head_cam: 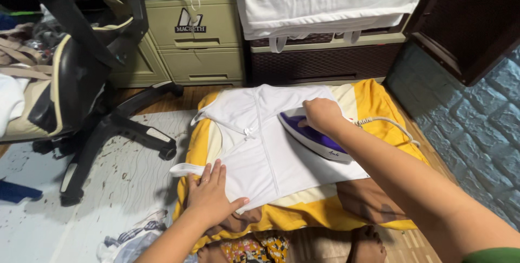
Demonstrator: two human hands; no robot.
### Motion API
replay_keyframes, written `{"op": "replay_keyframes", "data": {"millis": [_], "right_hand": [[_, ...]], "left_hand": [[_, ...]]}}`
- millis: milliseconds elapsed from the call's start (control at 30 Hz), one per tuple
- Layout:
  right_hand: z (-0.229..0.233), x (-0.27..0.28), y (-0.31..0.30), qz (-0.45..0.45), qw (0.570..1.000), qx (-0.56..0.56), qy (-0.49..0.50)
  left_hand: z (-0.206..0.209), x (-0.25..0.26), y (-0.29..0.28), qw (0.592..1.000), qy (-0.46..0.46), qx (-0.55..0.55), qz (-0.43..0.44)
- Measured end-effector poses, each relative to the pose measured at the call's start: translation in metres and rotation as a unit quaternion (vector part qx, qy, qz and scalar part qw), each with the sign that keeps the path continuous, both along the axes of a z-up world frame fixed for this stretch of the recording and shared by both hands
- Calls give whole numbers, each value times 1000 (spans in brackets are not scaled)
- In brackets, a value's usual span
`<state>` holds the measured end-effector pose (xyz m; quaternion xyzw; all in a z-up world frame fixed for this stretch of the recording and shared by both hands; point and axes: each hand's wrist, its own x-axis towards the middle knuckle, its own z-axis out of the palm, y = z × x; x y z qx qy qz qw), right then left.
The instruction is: The person irons a white garment on a yellow and brown patterned ironing board. They use a purple and white iron, repeatedly smoothing the fabric and adjusting the garment's position.
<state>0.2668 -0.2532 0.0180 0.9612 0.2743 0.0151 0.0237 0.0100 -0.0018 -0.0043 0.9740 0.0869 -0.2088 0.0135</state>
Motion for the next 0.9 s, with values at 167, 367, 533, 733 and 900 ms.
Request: {"op": "replay_keyframes", "data": {"millis": [167,367,533,733,900], "right_hand": [[33,-34,-28,215,963,-118,113],[26,-45,-31,134,982,-98,86],[10,-17,-5,35,998,-40,23],[32,-63,-44,267,946,-126,134],[40,-81,-61,232,956,-124,132]], "left_hand": [[-2,-2,3,1000,-4,0,8],[-4,-2,4,1000,-6,-8,12],[-4,-2,2,1000,-5,14,6],[-4,-1,4,1000,-6,15,1],[-5,-3,4,1000,-4,15,0]]}}
